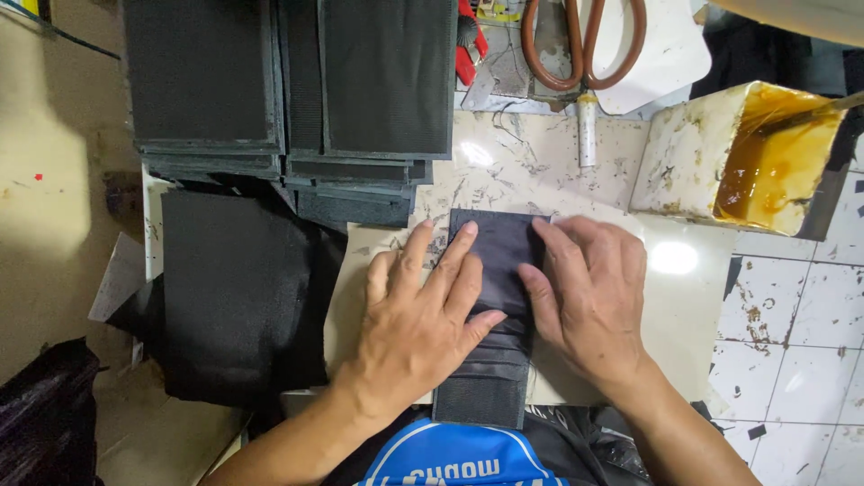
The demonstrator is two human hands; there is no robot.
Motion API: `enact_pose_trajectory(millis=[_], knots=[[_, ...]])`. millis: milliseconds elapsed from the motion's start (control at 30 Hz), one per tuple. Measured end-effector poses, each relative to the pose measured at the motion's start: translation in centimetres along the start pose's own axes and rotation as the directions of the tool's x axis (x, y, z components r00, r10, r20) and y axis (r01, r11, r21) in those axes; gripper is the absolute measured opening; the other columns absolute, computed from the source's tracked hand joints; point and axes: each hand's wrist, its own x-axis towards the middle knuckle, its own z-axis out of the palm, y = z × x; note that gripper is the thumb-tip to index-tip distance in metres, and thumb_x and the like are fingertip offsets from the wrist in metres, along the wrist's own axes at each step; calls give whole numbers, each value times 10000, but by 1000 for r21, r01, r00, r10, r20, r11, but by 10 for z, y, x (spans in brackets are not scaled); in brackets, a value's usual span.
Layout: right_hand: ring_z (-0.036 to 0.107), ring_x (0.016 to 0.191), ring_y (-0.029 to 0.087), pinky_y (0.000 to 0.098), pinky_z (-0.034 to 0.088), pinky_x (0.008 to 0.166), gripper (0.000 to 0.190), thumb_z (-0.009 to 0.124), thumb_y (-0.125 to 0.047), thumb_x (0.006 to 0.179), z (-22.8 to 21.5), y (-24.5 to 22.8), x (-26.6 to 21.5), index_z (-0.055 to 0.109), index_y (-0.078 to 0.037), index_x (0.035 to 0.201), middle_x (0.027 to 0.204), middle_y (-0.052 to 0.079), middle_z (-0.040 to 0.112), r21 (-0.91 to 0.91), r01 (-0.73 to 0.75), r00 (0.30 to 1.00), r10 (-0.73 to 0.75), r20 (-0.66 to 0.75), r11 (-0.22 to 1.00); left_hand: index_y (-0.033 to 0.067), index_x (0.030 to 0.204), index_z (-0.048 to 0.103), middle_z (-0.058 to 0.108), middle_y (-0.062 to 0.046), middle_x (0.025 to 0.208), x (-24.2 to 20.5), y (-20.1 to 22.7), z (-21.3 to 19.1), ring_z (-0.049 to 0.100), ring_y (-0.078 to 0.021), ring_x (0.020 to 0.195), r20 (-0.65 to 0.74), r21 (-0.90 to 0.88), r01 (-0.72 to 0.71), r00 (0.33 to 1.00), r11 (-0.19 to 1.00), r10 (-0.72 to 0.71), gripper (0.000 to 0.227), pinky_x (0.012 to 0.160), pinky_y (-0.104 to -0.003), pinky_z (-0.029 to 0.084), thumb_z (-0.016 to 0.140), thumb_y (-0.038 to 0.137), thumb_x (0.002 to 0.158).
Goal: The person applies glue to a black fabric piece using a brush, then places another fabric piece on top and presses it down. This process is repeated multiple times with different fabric pieces on a cluttered workbench.
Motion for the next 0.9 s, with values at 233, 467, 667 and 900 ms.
enact_pose_trajectory(millis=[233, 467, 667, 900], knots=[[209, 1512, 397, 580, 215, 1211, 782, 338, -666, 996, 14, -3, -1, 558, -117, 1507, 1635, 209, 269, -26, 139, 986, -136, 100, 990, 42, 1335, 592, 505, -73, 1551, -1, -4, 1, 386, -340, 1408, 1, 29, -12, 1000, 999, 12, 567, 1070, -526, 291, 614, 444, 936], [292, 1490, 445, 584, 355, 1201, 606, 375, -450, 1056, 1, 38, -30, 439, -117, 1559, 1630, 257, 273, -157, 25, 994, -9, 107, 987, 49, 1338, 547, 519, -84, 1540, 2, -20, 1, 429, -326, 1382, 9, -116, -1, 1000, 993, 2, 467, 1079, -543, 325, 535, 355, 986], [444, 1429, 464, 554, 360, 1231, 687, 755, -210, 965, -3, 19, 21, 411, 92, 1477, 1531, 304, 414, 66, 171, 984, -166, -69, 983, -29, 1312, 487, 655, -182, 1308, 18, -30, -30, 619, -340, 1117, -188, -493, -66, 982, 868, -32, 439, 1006, -430, 472, 546, -97, 882], [331, 1514, 396, 540, 362, 1193, 884, 867, -449, 995, 29, 3, 49, 392, 16, 1577, 1625, 232, 329, -238, 270, 960, -280, -8, 933, 12, 1342, 449, 746, -133, 1151, 20, -38, -15, 651, -298, 1029, -81, -554, -2, 995, 833, -51, 553, 932, -388, 490, 505, -124, 809]])
